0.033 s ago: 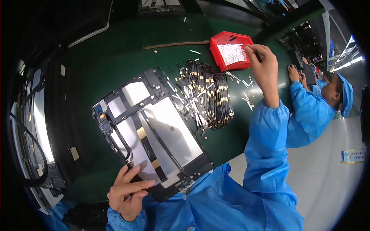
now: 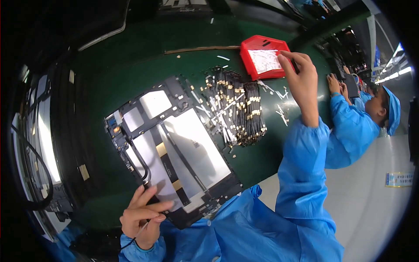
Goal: The person assembles internal electronic components and ribbon cables into tablet housings on a conveyor belt, using tweezers to manipulate the small parts.
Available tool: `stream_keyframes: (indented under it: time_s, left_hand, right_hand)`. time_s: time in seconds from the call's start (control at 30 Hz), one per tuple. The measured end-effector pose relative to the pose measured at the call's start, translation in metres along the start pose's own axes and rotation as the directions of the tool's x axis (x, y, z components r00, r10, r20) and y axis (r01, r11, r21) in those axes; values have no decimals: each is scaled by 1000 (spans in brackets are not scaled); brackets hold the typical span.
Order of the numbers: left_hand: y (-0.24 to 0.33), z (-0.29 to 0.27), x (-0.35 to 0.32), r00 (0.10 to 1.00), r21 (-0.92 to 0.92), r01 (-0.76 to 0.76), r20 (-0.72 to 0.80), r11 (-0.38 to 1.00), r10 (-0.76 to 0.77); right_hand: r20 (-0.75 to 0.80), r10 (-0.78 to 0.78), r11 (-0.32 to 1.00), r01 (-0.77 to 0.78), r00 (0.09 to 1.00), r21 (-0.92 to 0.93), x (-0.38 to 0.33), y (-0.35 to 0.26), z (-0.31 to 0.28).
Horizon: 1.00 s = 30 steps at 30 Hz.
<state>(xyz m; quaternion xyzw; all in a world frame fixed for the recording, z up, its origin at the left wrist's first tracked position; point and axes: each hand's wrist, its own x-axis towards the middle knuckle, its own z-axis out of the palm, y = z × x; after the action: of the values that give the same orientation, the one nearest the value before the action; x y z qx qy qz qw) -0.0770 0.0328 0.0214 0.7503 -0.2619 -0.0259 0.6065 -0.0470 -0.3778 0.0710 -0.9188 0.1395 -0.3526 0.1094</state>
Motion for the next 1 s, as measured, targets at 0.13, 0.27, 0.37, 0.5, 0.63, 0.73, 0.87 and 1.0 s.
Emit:
stream_keyframes:
  time_s: [0.13,0.27,0.37,0.5,0.63,0.73,0.87,1.0]
  left_hand:
    - [-5,-9,17,999,8,-34,-2,999,34]
    - [-17,-12,42,990,17,-75,119,997,72]
    - [-19,-16,49,985,46,-71,162,996,63]
    - [-26,-15,44,990,18,-75,122,997,72]
    - [-31,-15,43,993,8,-72,94,997,71]
    - [-30,-15,45,992,-1,-84,100,996,83]
    - [-31,-14,46,992,-7,-81,97,997,81]
    - [-27,-16,49,990,14,-92,111,996,89]
  right_hand:
    - [508,166,882,-358,845,308,-43,-104,-30]
    - [594,-323,729,-207,737,653,-108,-173,-33]
    - [500,-380,670,-141,778,729,-141,-190,-18]
    - [384,-418,738,62,824,672,-152,-192,-6]
    - [392,-431,755,87,813,650,-155,-194,-8]
    - [437,-436,781,89,787,619,-154,-194,-9]
    - [442,-458,799,139,771,585,-156,-195,-7]
    - [427,-499,779,175,754,602,-153,-195,-7]
